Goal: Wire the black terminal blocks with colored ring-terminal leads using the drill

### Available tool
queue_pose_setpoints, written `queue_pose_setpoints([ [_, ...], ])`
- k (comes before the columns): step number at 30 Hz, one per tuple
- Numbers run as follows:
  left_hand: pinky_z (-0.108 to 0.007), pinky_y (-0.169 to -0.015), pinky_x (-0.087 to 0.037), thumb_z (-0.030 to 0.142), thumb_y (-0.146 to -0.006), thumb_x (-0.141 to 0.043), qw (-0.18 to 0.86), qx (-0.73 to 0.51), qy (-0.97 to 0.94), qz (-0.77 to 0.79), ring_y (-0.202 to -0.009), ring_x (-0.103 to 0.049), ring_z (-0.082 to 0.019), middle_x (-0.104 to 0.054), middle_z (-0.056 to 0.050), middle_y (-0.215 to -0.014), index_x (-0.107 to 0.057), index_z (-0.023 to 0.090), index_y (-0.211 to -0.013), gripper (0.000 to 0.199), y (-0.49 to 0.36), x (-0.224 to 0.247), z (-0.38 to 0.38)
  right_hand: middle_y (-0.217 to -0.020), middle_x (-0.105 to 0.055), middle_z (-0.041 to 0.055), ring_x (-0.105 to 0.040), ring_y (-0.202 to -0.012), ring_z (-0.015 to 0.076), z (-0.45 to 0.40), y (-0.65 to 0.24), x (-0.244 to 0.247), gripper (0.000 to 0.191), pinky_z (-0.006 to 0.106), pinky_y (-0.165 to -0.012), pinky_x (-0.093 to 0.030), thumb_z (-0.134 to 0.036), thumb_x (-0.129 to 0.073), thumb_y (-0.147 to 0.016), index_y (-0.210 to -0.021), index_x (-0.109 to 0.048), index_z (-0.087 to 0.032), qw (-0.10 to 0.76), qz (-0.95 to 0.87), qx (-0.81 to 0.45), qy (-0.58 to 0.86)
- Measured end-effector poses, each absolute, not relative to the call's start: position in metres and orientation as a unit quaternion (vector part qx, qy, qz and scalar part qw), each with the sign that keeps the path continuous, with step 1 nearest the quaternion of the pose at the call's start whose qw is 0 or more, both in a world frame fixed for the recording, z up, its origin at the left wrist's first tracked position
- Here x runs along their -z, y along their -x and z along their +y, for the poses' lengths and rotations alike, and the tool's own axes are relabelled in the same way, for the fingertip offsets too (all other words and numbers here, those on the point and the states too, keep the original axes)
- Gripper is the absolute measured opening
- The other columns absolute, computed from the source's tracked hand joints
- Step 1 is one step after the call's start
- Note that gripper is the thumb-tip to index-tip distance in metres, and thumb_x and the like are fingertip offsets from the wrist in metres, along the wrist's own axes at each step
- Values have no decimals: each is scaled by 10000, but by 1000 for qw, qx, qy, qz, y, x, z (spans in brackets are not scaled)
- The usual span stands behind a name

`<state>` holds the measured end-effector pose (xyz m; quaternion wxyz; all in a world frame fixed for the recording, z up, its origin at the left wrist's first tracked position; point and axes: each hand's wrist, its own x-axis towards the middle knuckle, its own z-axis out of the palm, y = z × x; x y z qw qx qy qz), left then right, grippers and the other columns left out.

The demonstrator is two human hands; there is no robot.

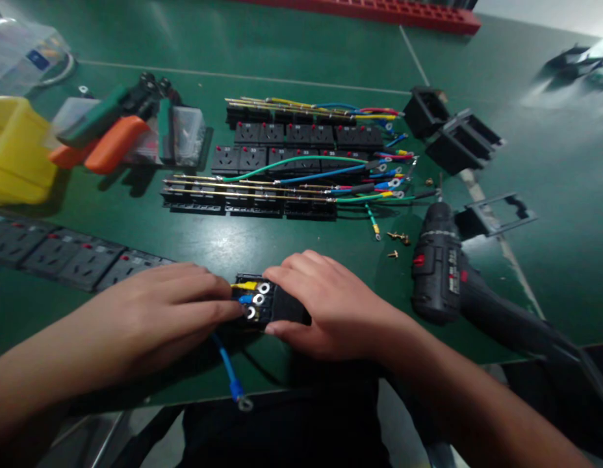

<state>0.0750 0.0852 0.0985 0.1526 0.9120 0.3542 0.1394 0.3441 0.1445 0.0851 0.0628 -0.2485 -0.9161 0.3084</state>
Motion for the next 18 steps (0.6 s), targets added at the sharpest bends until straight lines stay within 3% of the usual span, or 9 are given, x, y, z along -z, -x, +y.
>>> queue_pose_setpoints([
  [7, -330, -680, -511, 203, -1021, -396, 55, -121, -930, 341, -780, -629, -199, -681, -69, -933, -682, 201, -1083, 293, -78, -100, 78, -1273, -601, 157, -543, -1120, 268, 141, -345, -81, 632, 461, -963, -458, -592, -530, -957, -1378, -493, -123, 86, -926, -277, 240],
  [10, -355, -679, -512, 200, -1001, -441, 26, -110, -934, 338, -779, -614, -212, -677, -79, -925, -690, 180, -1081, 262, -80, -102, 74, -1240, -591, 144, -554, -1094, 236, 138, -346, -81, 510, 408, -919, -473, -512, -553, -970, -1329, -507, -154, 129, -931, -265, 215],
  [13, -376, -735, -508, 227, -989, -503, 43, -123, -929, 347, -869, -611, -225, -677, -80, -1025, -686, 200, -1071, 203, -81, -101, 76, -1197, -583, 121, -561, -1065, 220, 136, -345, -80, 337, 382, -883, -467, -428, -556, -977, -1212, -582, -188, 136, -942, -234, 200],
  [18, -353, -832, -483, 186, -993, -489, 115, -179, -908, 361, -971, -603, -198, -675, -62, -1094, -645, 177, -1036, 162, -84, -95, 83, -1207, -596, 111, -568, -1090, 212, 134, -345, -79, 348, 373, -902, -471, -415, -579, -962, -1221, -591, -183, 143, -929, -266, 215],
])
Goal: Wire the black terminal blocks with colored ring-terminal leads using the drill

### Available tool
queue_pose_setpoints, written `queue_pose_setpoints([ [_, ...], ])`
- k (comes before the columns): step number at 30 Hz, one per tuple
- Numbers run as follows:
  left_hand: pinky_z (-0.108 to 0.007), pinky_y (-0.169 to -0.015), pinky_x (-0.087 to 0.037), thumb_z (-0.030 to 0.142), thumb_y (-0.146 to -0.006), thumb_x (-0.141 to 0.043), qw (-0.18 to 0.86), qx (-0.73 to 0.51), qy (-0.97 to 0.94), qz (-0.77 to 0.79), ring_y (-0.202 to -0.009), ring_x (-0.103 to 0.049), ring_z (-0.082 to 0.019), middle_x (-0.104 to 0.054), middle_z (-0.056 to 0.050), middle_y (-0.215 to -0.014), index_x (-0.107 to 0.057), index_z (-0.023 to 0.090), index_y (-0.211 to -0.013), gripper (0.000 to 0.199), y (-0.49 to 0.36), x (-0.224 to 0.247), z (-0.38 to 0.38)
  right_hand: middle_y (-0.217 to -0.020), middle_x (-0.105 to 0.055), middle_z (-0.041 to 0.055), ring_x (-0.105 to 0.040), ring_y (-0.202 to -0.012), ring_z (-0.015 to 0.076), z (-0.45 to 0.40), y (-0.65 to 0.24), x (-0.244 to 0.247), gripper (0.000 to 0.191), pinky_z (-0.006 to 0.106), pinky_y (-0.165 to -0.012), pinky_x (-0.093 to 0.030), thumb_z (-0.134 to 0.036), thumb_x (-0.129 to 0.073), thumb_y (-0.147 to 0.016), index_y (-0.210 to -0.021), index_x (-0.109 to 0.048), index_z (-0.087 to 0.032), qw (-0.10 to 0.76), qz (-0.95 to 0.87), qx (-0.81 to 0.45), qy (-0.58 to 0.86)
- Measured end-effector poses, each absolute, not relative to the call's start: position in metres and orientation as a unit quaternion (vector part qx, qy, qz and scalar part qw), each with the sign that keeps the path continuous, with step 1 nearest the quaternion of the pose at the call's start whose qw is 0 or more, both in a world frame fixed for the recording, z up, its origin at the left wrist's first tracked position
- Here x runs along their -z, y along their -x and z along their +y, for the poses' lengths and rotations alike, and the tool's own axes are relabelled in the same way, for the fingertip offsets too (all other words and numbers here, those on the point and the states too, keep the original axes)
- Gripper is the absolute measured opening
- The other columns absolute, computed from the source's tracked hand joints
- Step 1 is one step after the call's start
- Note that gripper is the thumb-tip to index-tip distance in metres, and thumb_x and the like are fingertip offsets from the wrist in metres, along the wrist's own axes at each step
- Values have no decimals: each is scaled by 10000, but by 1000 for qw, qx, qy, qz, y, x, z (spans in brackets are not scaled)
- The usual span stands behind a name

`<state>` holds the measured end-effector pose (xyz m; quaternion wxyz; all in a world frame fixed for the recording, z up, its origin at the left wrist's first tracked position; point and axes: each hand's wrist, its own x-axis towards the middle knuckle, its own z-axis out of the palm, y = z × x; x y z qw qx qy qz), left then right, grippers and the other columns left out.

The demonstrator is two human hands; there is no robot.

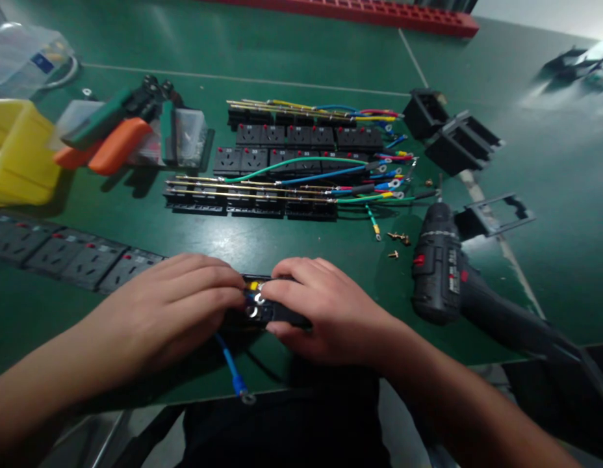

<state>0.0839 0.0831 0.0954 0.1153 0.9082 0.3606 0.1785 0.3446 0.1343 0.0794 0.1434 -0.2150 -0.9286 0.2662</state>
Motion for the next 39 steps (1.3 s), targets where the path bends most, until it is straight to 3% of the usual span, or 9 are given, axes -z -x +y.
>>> queue_pose_setpoints([
  [6, -323, -751, -460, 207, -995, -503, 59, -192, -889, 411, -885, -584, -197, -645, -73, -1047, -632, 206, -1174, 221, -85, -90, 83, -1281, -610, 93, -589, -1137, 186, 137, -351, -76, 384, 347, -934, -472, -414, -623, -957, -1277, -589, -207, 167, -930, -264, 195],
  [9, -339, -788, -462, 240, -999, -516, 62, -146, -903, 398, -904, -611, -205, -671, -49, -1041, -619, 247, -1247, 269, -82, -88, 87, -1311, -607, 102, -586, -1173, 195, 138, -354, -75, 394, 355, -954, -468, -429, -616, -963, -1290, -599, -211, 157, -937, -247, 190],
  [12, -340, -810, -465, 229, -1006, -507, 75, -136, -912, 379, -878, -646, -186, -703, -30, -1025, -609, 235, -1256, 270, -79, -87, 91, -1278, -617, 117, -596, -1130, 200, 138, -354, -75, 377, 358, -927, -483, -441, -588, -975, -1264, -612, -201, 148, -941, -235, 191],
  [21, -314, -620, -442, 232, -987, -536, 27, -134, -904, 404, -715, -625, -196, -676, -23, -935, -572, 236, -1275, 291, -80, -83, 83, -1214, -618, 109, -583, -1063, 197, 137, -352, -76, 381, 358, -886, -493, -420, -592, -972, -1269, -564, -184, 140, -940, -244, 192],
  [28, -344, -609, -461, 230, -995, -501, -3, -125, -915, 384, -708, -619, -221, -660, -42, -916, -597, 199, -1257, 281, -78, -89, 83, -1196, -618, 111, -582, -1047, 189, 137, -350, -75, 365, 346, -868, -491, -393, -613, -957, -1245, -564, -173, 163, -934, -257, 189],
  [33, -345, -664, -496, 189, -1004, -467, 51, -126, -914, 383, -760, -625, -210, -678, -43, -969, -582, 229, -1307, 327, -73, -87, 85, -1189, -620, 107, -584, -1035, 178, 139, -349, -76, 342, 333, -864, -486, -387, -611, -960, -1224, -573, -173, 169, -929, -275, 184],
  [39, -330, -627, -488, 226, -1009, -474, 57, -141, -910, 385, -731, -637, -198, -698, -31, -971, -597, 245, -1284, 302, -74, -85, 86, -1220, -613, 107, -580, -1082, 194, 139, -349, -75, 393, 357, -900, -477, -458, -568, -981, -1257, -547, -178, 159, -930, -279, 181],
])
